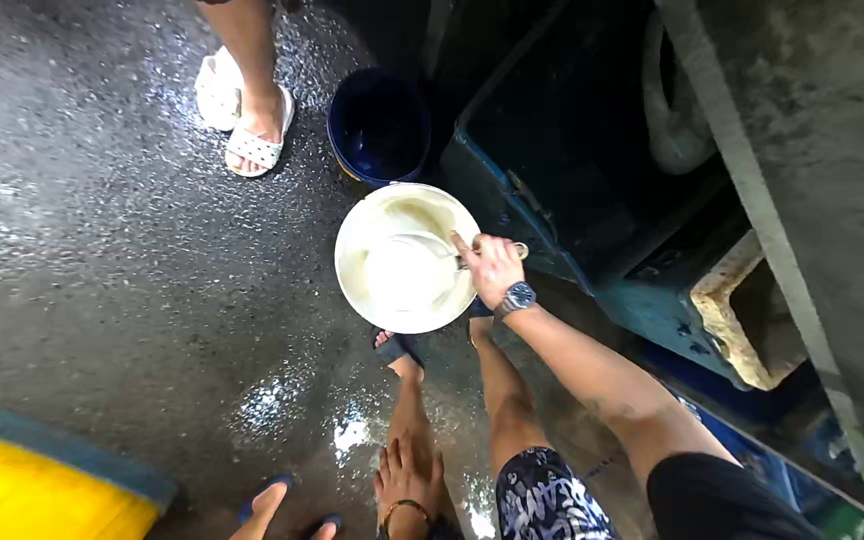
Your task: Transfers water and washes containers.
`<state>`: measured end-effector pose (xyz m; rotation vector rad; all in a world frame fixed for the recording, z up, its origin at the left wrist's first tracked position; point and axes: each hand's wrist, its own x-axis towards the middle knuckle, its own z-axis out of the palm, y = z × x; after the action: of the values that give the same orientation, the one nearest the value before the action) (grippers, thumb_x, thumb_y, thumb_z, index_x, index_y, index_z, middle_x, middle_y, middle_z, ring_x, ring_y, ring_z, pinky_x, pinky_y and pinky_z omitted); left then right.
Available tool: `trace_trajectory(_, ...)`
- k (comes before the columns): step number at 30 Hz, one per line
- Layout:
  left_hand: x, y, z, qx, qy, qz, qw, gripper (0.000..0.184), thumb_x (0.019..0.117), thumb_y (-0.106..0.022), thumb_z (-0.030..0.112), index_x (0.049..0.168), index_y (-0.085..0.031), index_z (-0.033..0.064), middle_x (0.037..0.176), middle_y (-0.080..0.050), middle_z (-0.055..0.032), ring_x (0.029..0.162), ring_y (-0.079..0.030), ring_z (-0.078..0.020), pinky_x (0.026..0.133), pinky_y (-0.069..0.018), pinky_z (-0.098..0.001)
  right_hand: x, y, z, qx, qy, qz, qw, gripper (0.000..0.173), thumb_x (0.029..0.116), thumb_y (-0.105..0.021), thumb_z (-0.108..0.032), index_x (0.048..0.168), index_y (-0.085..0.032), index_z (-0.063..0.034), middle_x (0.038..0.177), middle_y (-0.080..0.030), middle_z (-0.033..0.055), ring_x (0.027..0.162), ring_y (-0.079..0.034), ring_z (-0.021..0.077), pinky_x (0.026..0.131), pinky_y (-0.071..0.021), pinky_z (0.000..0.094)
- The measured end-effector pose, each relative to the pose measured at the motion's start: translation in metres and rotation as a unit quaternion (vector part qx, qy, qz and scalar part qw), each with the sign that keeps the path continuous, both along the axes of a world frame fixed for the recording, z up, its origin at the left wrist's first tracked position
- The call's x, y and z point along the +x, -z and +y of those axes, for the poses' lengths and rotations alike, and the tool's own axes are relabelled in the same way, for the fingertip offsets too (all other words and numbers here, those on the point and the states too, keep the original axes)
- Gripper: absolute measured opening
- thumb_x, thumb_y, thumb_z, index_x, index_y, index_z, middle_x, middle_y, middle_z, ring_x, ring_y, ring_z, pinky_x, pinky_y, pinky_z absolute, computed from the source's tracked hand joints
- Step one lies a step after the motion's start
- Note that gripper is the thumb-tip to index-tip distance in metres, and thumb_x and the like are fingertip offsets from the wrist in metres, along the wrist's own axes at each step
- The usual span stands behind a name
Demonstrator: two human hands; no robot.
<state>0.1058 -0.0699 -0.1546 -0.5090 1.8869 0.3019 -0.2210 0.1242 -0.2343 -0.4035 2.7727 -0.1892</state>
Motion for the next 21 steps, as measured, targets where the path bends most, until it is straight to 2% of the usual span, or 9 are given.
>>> trace_trajectory(2, -0.005, 0.001, 0.004, -0.001, 0.004, -0.007, 1.000, 0.087, 0.0904, -0.051, 0.074, 0.160, -0.038, 0.0235, 0.163, -0.040, -0.0129, 0.152, -0.032, -0.0373, 0.120, -0.0283, -0.0605, -0.004, -0.029, 0.029, 0.005, 0.053, -0.008, 0.999, 0.060, 0.0962, -0.064, -0.013, 0.152, -0.051, -0.0287, 0.130, -0.064, 0.0218, 0.118, -0.062, 0.0445, 0.097, -0.0499, 0.0636)
trace_trajectory(4, -0.013, 0.000, 0.009, 0.001, -0.001, -0.025, 1.000, 0.088, 0.0902, -0.050, 0.076, 0.160, -0.037, 0.0237, 0.164, -0.038, -0.0125, 0.153, -0.030, -0.0373, 0.121, -0.0264, -0.0606, -0.015, -0.053, 0.063, 0.022, 0.113, 0.005, 0.993, 0.039, 0.0965, -0.062, -0.015, 0.135, -0.065, -0.0099, 0.129, -0.062, 0.0296, 0.116, -0.061, 0.0506, 0.094, -0.0497, 0.0687)
trace_trajectory(5, -0.019, 0.000, 0.012, 0.003, -0.002, -0.037, 0.999, 0.089, 0.0898, -0.050, 0.077, 0.161, -0.037, 0.0242, 0.165, -0.037, -0.0123, 0.154, -0.028, -0.0371, 0.121, -0.0260, -0.0605, -0.023, -0.056, 0.083, 0.050, 0.142, 0.009, 0.989, 0.036, 0.0988, -0.057, -0.018, 0.131, -0.064, -0.0015, 0.131, -0.059, 0.0341, 0.119, -0.059, 0.0538, 0.095, -0.0482, 0.0707)
trace_trajectory(7, -0.029, 0.000, 0.018, 0.009, -0.006, -0.059, 0.998, 0.091, 0.0892, -0.047, 0.079, 0.161, -0.035, 0.0246, 0.166, -0.034, -0.0127, 0.155, -0.026, -0.0376, 0.122, -0.0264, -0.0603, -0.049, -0.052, 0.119, 0.094, 0.222, 0.020, 0.970, 0.051, 0.1034, -0.050, -0.029, 0.138, -0.055, 0.0073, 0.142, -0.052, 0.0365, 0.130, -0.053, 0.0537, 0.103, -0.0451, 0.0693)
trace_trajectory(9, -0.034, -0.005, 0.024, 0.017, -0.008, -0.086, 0.996, 0.094, 0.0896, -0.045, 0.080, 0.162, -0.032, 0.0217, 0.167, -0.031, -0.0139, 0.156, -0.022, -0.0387, 0.122, -0.0250, -0.0610, -0.074, -0.034, 0.148, 0.109, 0.306, 0.002, 0.946, 0.065, 0.1017, -0.051, -0.037, 0.151, -0.042, 0.0034, 0.150, -0.046, 0.0340, 0.136, -0.049, 0.0514, 0.108, -0.0430, 0.0660)
trace_trajectory(12, -0.039, 0.002, 0.036, 0.013, -0.004, -0.083, 0.996, 0.097, 0.0884, -0.042, 0.084, 0.163, -0.031, 0.0223, 0.166, -0.034, -0.0124, 0.156, -0.024, -0.0382, 0.121, -0.0267, -0.0611, -0.102, 0.011, 0.182, 0.115, 0.339, -0.022, 0.934, 0.065, 0.1067, -0.044, -0.038, 0.160, -0.031, -0.0030, 0.157, -0.037, 0.0331, 0.141, -0.043, 0.0520, 0.110, -0.0405, 0.0671)
trace_trajectory(17, -0.042, 0.010, 0.056, 0.011, 0.014, -0.119, 0.993, 0.094, 0.0881, -0.036, 0.086, 0.161, -0.036, 0.0263, 0.162, -0.041, -0.0083, 0.154, -0.029, -0.0341, 0.120, -0.0289, -0.0603, -0.106, 0.071, 0.187, 0.051, 0.356, -0.113, 0.926, 0.055, 0.1073, -0.046, -0.017, 0.160, -0.033, -0.0054, 0.158, -0.040, 0.0276, 0.142, -0.044, 0.0462, 0.114, -0.0391, 0.0611)
trace_trajectory(18, -0.042, 0.011, 0.061, 0.010, 0.017, -0.122, 0.992, 0.094, 0.0876, -0.036, 0.087, 0.160, -0.037, 0.0275, 0.162, -0.042, -0.0080, 0.154, -0.030, -0.0340, 0.120, -0.0291, -0.0605, -0.106, 0.078, 0.184, 0.061, 0.330, -0.138, 0.932, 0.054, 0.1083, -0.044, -0.017, 0.159, -0.033, -0.0014, 0.158, -0.039, 0.0309, 0.144, -0.041, 0.0490, 0.115, -0.0361, 0.0645)
trace_trajectory(21, -0.038, 0.016, 0.072, 0.011, 0.015, -0.120, 0.993, 0.096, 0.0860, -0.035, 0.089, 0.160, -0.039, 0.0274, 0.160, -0.044, -0.0109, 0.153, -0.031, -0.0367, 0.119, -0.0279, -0.0630, -0.110, 0.086, 0.167, 0.050, 0.310, -0.184, 0.932, 0.054, 0.1131, -0.035, -0.029, 0.158, -0.035, 0.0012, 0.161, -0.034, 0.0303, 0.152, -0.030, 0.0455, 0.124, -0.0238, 0.0586)
